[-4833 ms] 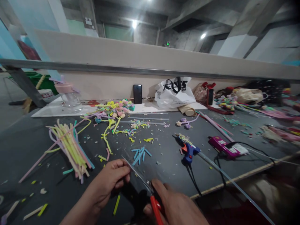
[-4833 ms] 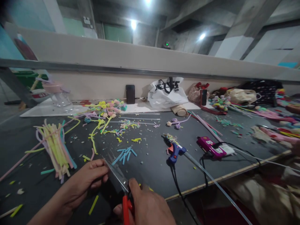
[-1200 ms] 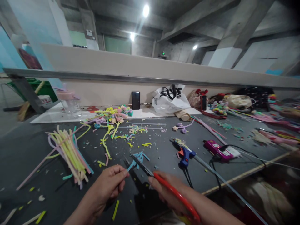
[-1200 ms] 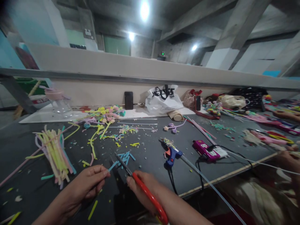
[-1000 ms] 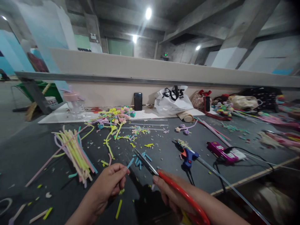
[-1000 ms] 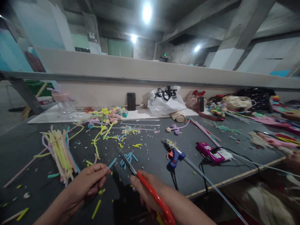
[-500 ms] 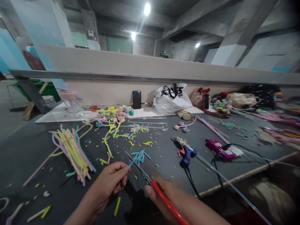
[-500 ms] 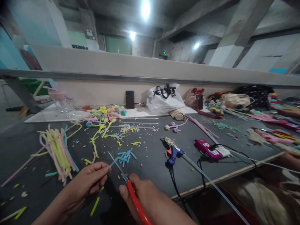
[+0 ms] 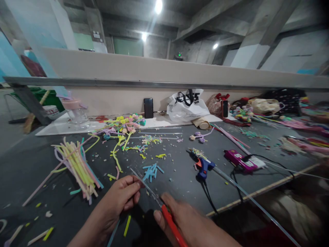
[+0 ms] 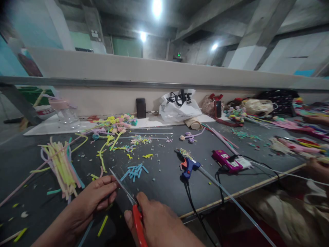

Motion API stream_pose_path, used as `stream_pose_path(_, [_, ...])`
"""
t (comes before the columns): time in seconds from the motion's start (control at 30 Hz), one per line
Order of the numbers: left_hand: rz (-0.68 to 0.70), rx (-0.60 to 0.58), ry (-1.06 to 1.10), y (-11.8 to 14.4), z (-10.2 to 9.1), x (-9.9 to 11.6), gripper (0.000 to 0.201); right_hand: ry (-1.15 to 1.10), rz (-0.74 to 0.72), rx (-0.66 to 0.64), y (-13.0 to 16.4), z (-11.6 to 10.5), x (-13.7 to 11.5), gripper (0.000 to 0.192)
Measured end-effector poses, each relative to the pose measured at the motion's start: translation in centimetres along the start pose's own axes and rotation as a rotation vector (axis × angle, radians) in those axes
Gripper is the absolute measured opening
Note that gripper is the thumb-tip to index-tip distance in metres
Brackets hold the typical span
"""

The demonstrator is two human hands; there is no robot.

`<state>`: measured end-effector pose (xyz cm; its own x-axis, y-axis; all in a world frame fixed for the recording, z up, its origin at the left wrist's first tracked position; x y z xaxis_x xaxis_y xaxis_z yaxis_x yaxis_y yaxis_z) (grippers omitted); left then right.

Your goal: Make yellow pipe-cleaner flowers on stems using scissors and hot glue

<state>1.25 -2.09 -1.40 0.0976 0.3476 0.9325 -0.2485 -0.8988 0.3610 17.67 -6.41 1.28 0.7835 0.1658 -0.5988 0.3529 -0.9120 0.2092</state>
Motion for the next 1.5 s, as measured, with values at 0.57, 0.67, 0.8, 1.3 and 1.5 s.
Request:
stream_pose_path(0.57, [-0.046,-0.077,0.132,-0.3,0.3,-0.9,0.022,0.228,0.004,0.060,-0.2,-0.1,-0.8,0.024])
stream_pose_path(0.67, [-0.048,-0.112,0.141,-0.4,0.4,-1.1,0.022,0.172,0.010,0.054,-0.2,-0.1,-0.7,0.023])
stream_pose_path(0.8, [-0.068,-0.103,0.126,-0.7,0.5,-1.0,0.023,0.128,0.026,0.054,-0.4,-0.4,-0.4,0.025])
stream_pose_path(1.3, [-0.106,-0.100,0.112,-1.3,0.4,-0.6,0.021,0.048,0.015,0.048,-1.3,-0.2,0.8,0.031])
stream_pose_path(1.5, [-0.082,-0.097,0.032,-1.4,0.0,-0.7,0.032,-0.097,0.022,-0.034,-1.8,-2.0,1.3,0.040])
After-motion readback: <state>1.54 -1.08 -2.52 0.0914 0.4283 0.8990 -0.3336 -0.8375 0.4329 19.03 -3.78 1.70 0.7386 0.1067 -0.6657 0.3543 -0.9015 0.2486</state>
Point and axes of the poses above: each hand's wrist, its own y-axis away from the middle knuckle, its own z-axis out of the palm, x = y × z, the point moved 4 cm from there along -y, towards the middle knuckle, and after that the axes turned 8 degrees about -y, right-handed, at the moved point
